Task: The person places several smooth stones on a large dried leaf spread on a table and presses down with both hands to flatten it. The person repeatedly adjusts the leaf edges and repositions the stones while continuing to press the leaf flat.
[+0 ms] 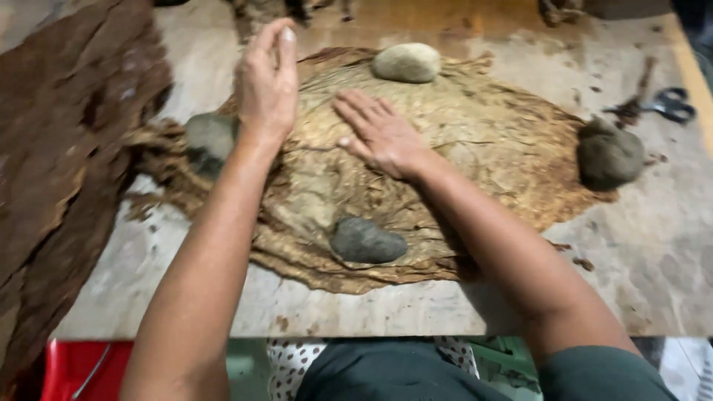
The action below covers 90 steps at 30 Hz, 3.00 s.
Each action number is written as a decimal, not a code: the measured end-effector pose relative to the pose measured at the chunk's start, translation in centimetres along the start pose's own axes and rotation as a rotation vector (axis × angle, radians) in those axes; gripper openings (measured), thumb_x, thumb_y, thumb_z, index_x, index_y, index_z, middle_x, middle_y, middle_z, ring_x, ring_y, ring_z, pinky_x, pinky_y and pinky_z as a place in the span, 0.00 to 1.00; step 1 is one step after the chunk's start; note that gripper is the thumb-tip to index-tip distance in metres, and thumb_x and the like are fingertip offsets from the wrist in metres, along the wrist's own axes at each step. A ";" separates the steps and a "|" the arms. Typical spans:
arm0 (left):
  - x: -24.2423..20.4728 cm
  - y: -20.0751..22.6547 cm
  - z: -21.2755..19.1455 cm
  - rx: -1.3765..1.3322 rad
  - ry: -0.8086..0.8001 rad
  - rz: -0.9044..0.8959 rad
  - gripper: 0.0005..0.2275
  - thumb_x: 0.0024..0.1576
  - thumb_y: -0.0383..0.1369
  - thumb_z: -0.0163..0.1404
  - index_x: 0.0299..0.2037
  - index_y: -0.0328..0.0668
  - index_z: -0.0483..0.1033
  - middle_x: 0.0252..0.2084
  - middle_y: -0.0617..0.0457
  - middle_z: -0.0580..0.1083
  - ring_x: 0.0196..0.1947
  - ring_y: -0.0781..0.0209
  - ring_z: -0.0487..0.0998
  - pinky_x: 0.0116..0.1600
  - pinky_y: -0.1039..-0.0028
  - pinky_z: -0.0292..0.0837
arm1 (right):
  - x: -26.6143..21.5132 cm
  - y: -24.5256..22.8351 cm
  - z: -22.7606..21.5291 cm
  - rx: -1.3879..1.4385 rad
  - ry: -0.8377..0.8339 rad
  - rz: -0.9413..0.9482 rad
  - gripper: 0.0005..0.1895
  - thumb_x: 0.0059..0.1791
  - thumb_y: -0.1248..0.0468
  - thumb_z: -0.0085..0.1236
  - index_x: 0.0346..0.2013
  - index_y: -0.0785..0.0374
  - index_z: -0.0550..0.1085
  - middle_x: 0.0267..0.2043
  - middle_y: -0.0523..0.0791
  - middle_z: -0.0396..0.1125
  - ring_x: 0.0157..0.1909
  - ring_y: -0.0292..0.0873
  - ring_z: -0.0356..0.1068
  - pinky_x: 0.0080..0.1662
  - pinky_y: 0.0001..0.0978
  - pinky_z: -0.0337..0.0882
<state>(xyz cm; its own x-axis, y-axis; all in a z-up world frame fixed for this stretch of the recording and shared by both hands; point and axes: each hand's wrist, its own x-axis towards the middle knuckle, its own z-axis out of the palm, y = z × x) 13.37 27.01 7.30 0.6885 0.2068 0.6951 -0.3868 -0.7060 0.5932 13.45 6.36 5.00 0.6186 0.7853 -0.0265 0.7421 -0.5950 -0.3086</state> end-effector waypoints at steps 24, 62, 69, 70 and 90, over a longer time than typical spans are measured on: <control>-7.1 -0.1 2.5 0.659 -0.701 -0.083 0.31 0.57 0.39 0.36 0.70 0.31 0.53 0.74 0.39 0.48 0.74 0.46 0.45 0.72 0.50 0.42 | 3.5 0.0 1.5 0.121 0.283 -0.056 0.24 0.56 0.53 0.35 0.66 0.54 0.60 0.62 0.55 0.62 0.59 0.63 0.65 0.59 0.57 0.65; 3.5 -2.2 1.8 0.033 -0.620 -0.767 0.05 0.54 0.33 0.60 0.28 0.50 0.76 0.48 0.56 0.76 0.53 0.60 0.73 0.69 0.55 0.58 | -1.3 -4.6 2.6 -0.122 0.044 0.079 0.37 0.54 0.40 0.19 0.73 0.55 0.40 0.77 0.49 0.33 0.77 0.50 0.31 0.69 0.55 0.30; 1.5 -3.6 4.4 0.168 -0.420 -0.802 0.10 0.56 0.37 0.58 0.24 0.52 0.74 0.45 0.59 0.79 0.36 0.67 0.75 0.55 0.65 0.69 | -1.1 -4.0 3.6 -0.155 0.117 0.055 0.37 0.54 0.40 0.25 0.73 0.55 0.44 0.76 0.49 0.38 0.76 0.51 0.35 0.68 0.57 0.36; 1.2 -4.4 4.6 0.168 -0.421 -0.804 0.10 0.56 0.37 0.58 0.24 0.52 0.74 0.45 0.59 0.79 0.36 0.67 0.75 0.55 0.65 0.69 | -1.1 -4.1 3.4 -0.154 0.114 0.055 0.37 0.54 0.40 0.25 0.73 0.55 0.44 0.76 0.49 0.38 0.76 0.51 0.35 0.68 0.57 0.36; 1.5 -5.6 2.9 0.118 -0.376 -0.647 0.07 0.52 0.41 0.58 0.32 0.51 0.78 0.38 0.53 0.79 0.38 0.55 0.78 0.42 0.62 0.70 | 5.1 -3.0 1.3 -0.118 -0.080 0.201 0.42 0.51 0.37 0.11 0.73 0.57 0.36 0.77 0.46 0.26 0.77 0.46 0.23 0.70 0.53 0.25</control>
<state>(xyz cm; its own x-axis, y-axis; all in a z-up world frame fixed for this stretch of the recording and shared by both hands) 18.30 29.34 3.81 0.9269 0.3744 0.0250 0.2192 -0.5943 0.7738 14.01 12.35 4.51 0.7378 0.6575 -0.1528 0.6343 -0.7527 -0.1763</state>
